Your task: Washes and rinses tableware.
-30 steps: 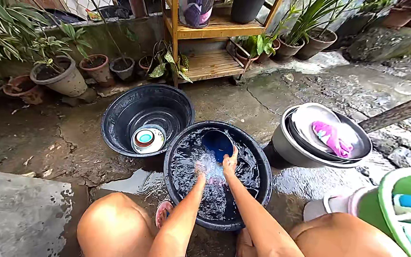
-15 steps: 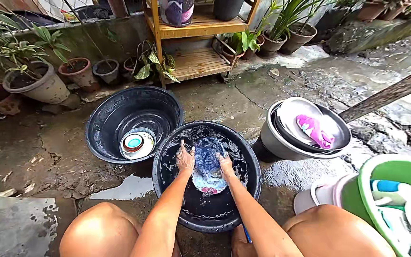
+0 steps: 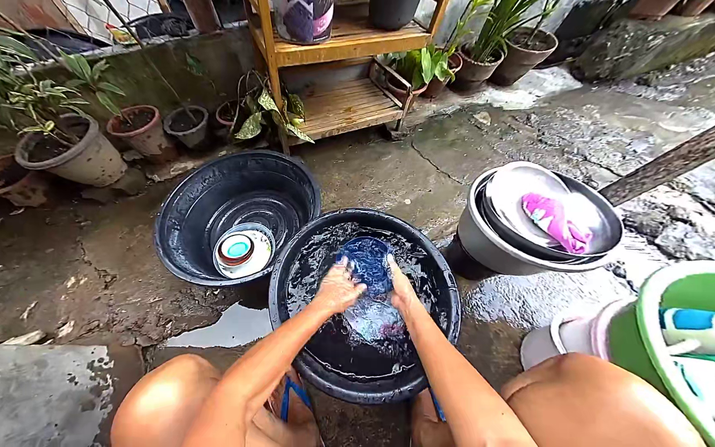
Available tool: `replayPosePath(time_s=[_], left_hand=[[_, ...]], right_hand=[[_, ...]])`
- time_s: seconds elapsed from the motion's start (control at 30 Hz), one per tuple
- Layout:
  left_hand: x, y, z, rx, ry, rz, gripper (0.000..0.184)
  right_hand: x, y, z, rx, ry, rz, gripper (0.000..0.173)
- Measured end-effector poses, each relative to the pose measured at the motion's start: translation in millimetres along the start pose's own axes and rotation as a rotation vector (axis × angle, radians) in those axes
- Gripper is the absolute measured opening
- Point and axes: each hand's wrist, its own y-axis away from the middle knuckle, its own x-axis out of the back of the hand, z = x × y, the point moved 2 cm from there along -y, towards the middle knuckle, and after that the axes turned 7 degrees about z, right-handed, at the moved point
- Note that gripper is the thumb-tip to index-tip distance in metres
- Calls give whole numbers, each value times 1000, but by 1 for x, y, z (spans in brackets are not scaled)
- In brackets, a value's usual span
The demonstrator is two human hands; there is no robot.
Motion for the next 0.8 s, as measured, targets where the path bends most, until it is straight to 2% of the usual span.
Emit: replayPosePath(time_s=[0.07, 0.13, 0.17, 0.27, 0.4, 0.5, 0.57, 0.63, 0.7, 0.8], left_hand=[[12, -14, -15, 104, -8, 104, 63], [17, -27, -17, 286, 91, 151, 82], [18, -31, -16, 362, 189, 169, 83], [15, -30, -19, 488, 405, 184, 64], [6, -17, -32, 611, 581, 183, 47], [-4, -12, -37, 637, 766, 306, 43], [-6, -9, -37, 631, 879, 382, 42], [-6, -4, -34, 622, 980, 425, 46], [1, -1, -24, 597, 913, 444, 52], [21, -5, 2, 610, 484, 416, 63]], right_hand=[[-4, -1, 2, -22, 46, -46, 57], [-8, 5, 2, -66, 54, -30, 52], [-10, 6, 5, -88, 43, 21, 46], [-11, 5, 14, -128, -21, 100, 35], [-14, 9, 16, -142, -77, 53, 39], [-9, 19, 6, -152, -46, -10, 49], [-7, 18, -3, -171, -78, -40, 44], [-4, 18, -12, -152, -66, -150, 38], [-4, 28, -31, -80, 35, -199, 39], [-11, 44, -47, 37, 139, -181, 51]])
